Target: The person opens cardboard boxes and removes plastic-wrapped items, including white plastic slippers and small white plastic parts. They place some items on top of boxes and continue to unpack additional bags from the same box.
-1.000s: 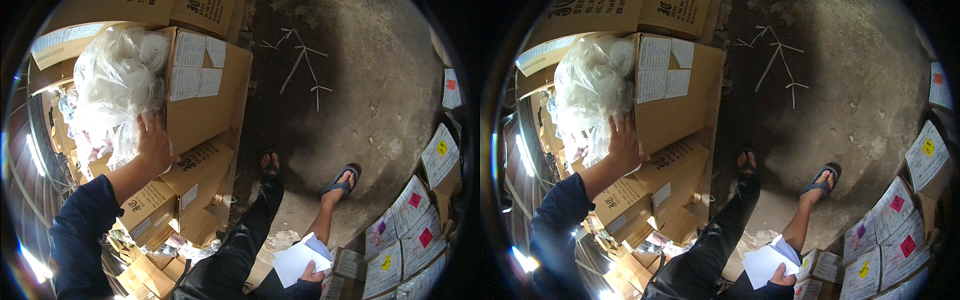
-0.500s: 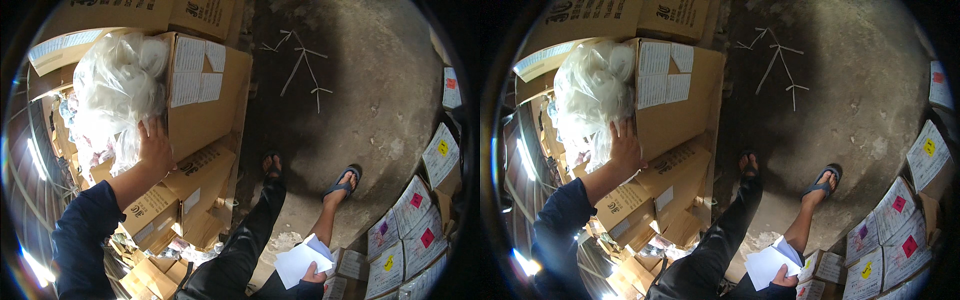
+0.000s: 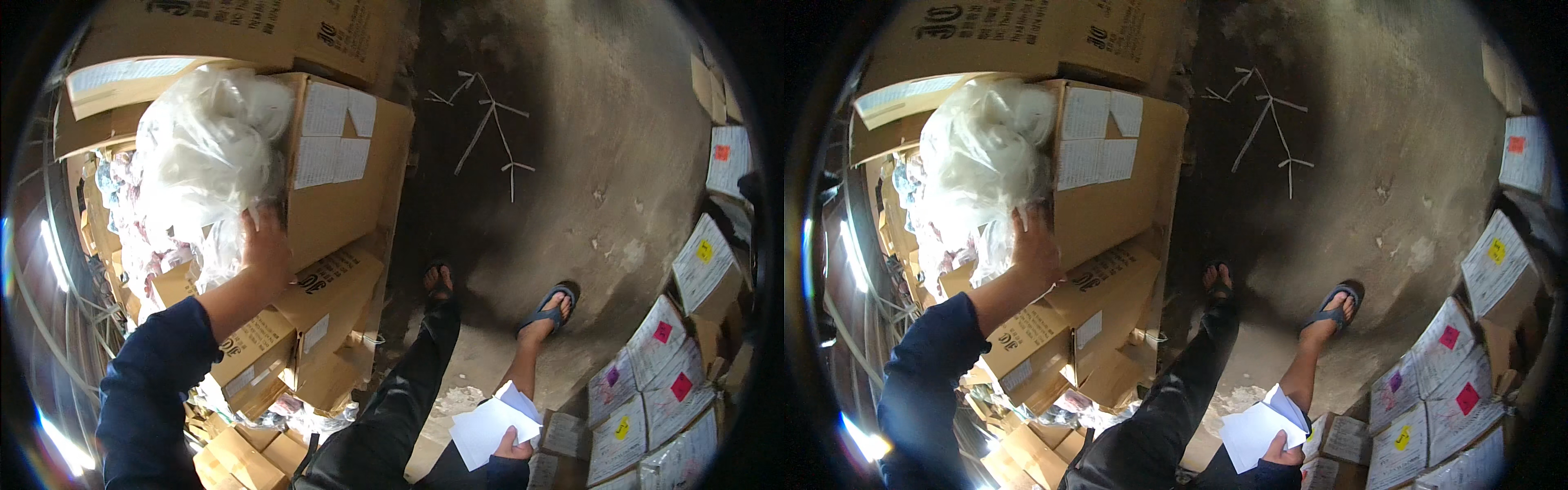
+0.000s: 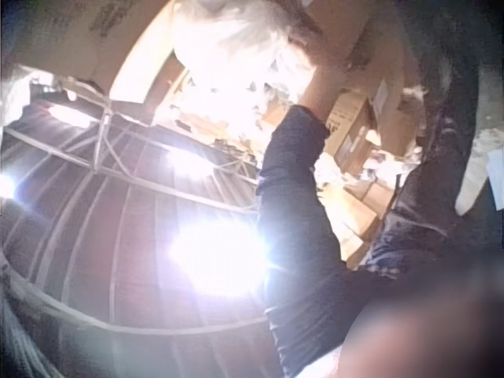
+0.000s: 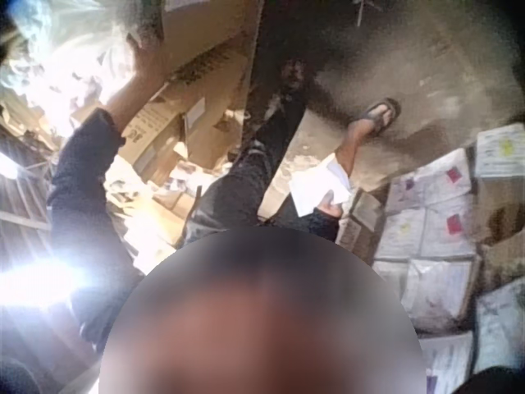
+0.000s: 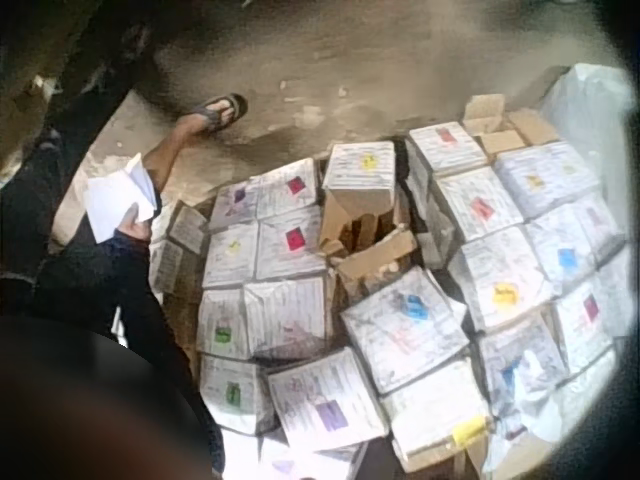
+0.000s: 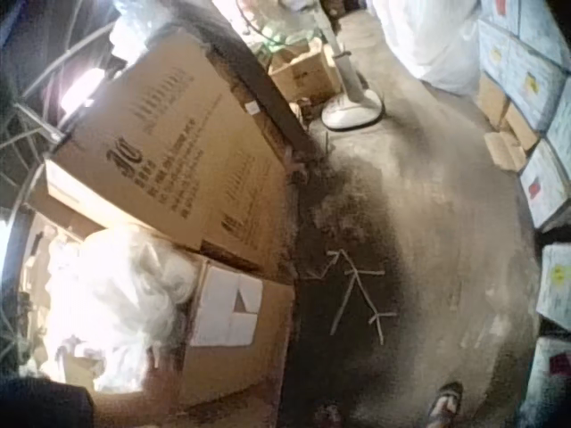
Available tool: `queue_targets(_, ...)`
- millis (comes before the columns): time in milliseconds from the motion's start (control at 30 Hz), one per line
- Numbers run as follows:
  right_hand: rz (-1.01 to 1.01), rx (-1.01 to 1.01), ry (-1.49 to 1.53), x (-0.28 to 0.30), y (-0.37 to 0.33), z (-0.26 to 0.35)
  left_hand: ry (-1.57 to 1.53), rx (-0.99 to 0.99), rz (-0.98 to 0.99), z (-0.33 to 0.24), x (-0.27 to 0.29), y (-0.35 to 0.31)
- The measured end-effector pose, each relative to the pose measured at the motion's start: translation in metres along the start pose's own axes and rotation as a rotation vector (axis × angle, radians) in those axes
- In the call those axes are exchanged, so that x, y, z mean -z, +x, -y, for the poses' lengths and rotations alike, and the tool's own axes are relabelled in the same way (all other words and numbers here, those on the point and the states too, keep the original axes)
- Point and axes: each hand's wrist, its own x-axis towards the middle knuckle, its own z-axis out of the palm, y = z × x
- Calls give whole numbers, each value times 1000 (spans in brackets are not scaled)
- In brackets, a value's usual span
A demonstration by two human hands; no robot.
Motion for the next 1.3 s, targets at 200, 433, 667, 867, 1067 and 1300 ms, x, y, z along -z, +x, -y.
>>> queue_targets(200,9,71,-37,22,33,18,-159,-157,-58,18,-9,-9)
queue_targets(433,34,315,156,66,66,253,-587,-206,-215,12,-35,0)
queue_targets(667,-78,944,405,44,30,619,-1172,-328,-408,10,-44,3)
queue_targets(867,463,1303,-161,-84,7,909,-1462,-193,-954,35,-23,-127)
queue_targets(1067,348,1021,-483,-194,-14,991,-2247,105,-854,46,-66,-195)
queue_targets(1300,678,1698,-816,-272,-118,774,-2345,1063,-774,97,-132,-132)
